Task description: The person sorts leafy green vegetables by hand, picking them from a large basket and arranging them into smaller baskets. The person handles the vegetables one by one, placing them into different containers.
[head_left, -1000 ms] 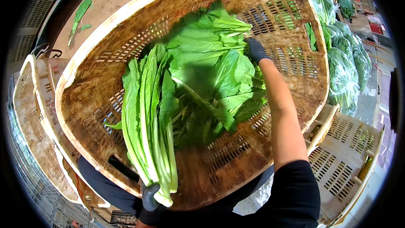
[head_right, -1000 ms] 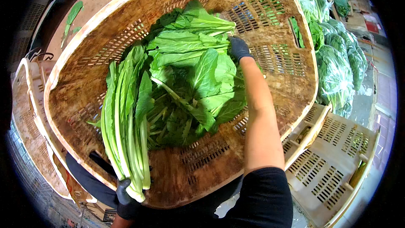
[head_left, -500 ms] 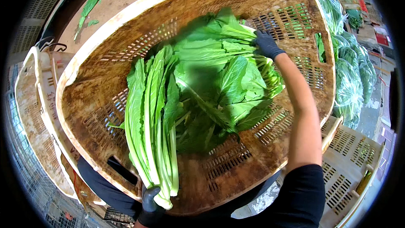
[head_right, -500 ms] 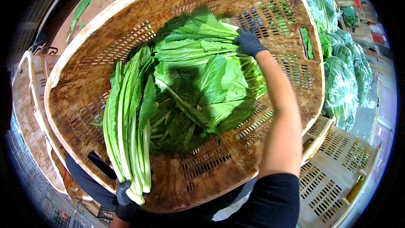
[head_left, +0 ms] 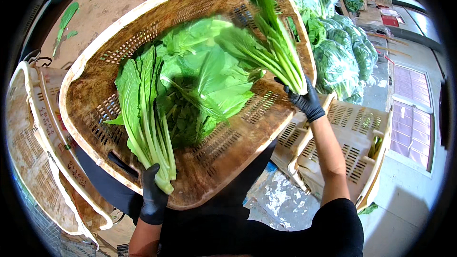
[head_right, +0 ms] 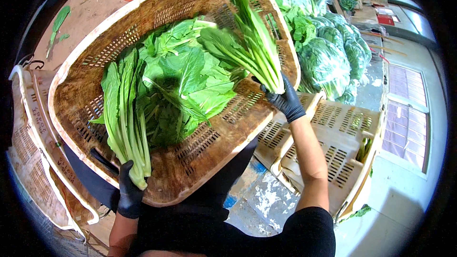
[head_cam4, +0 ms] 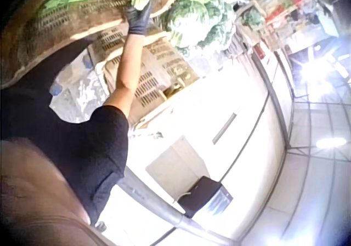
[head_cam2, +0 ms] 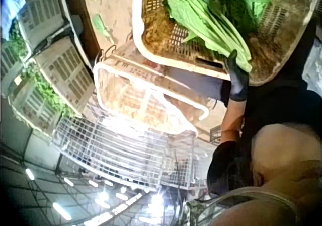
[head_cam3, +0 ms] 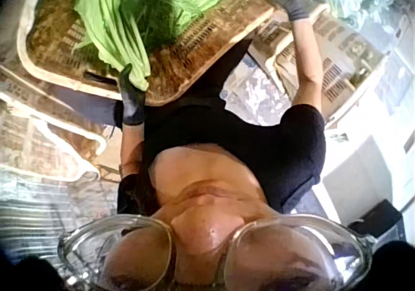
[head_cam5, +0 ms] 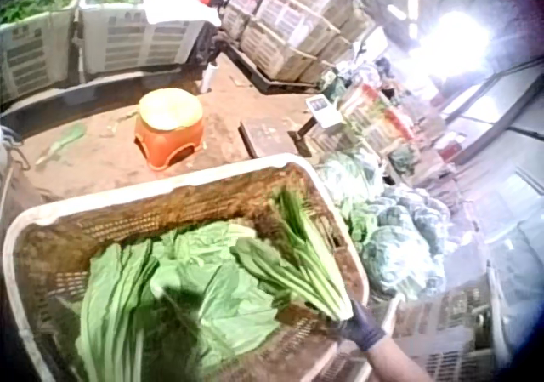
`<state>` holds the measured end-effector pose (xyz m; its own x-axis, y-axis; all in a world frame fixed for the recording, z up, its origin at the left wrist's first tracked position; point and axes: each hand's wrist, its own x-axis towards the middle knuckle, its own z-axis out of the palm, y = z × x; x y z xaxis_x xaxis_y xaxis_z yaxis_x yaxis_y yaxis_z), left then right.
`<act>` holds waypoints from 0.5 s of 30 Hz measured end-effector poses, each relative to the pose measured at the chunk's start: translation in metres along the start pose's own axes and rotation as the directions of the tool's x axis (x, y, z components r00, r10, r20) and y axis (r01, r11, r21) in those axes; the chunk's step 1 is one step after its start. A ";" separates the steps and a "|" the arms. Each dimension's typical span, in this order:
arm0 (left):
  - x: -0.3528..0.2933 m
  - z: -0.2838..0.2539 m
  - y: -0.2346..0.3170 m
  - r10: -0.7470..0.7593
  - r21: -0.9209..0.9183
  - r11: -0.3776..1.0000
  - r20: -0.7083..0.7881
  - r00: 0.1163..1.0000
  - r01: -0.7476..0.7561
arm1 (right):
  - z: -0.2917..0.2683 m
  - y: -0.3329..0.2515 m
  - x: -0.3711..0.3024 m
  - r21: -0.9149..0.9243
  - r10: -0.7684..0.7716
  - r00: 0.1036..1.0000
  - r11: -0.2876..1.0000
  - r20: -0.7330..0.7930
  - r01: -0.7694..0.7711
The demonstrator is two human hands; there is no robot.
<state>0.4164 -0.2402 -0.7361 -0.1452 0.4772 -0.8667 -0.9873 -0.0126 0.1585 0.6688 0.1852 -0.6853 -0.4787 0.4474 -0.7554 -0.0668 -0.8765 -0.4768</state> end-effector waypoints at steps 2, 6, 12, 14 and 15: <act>0.005 0.002 -0.008 0.091 0.109 0.990 -0.032 0.995 -0.087 | -0.008 0.014 -0.009 0.077 -0.019 1.000 0.997 0.023 0.017; 0.015 -0.016 -0.023 -0.024 0.155 0.987 -0.084 0.996 0.037 | -0.005 0.058 -0.022 0.140 -0.130 0.989 0.981 -0.063 0.138; 0.020 -0.018 -0.039 -0.093 0.083 0.991 -0.139 0.986 0.105 | 0.092 0.195 -0.046 -0.526 -0.295 0.942 0.833 -0.158 0.173; 0.002 0.014 -0.029 0.065 0.275 0.960 -0.010 0.998 -0.060 | 0.134 0.247 -0.058 -0.679 -0.161 0.987 0.728 -0.027 0.100; 0.005 0.005 -0.032 0.001 0.153 0.988 0.092 0.996 -0.015 | 0.144 0.275 -0.051 -0.749 -0.193 0.973 0.624 0.129 0.223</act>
<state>0.4474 -0.2328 -0.7435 -0.1394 0.5562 -0.8193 -0.9635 0.1150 0.2419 0.5488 -0.1047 -0.7129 -0.5659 0.5813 -0.5847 0.5068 -0.3141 -0.8028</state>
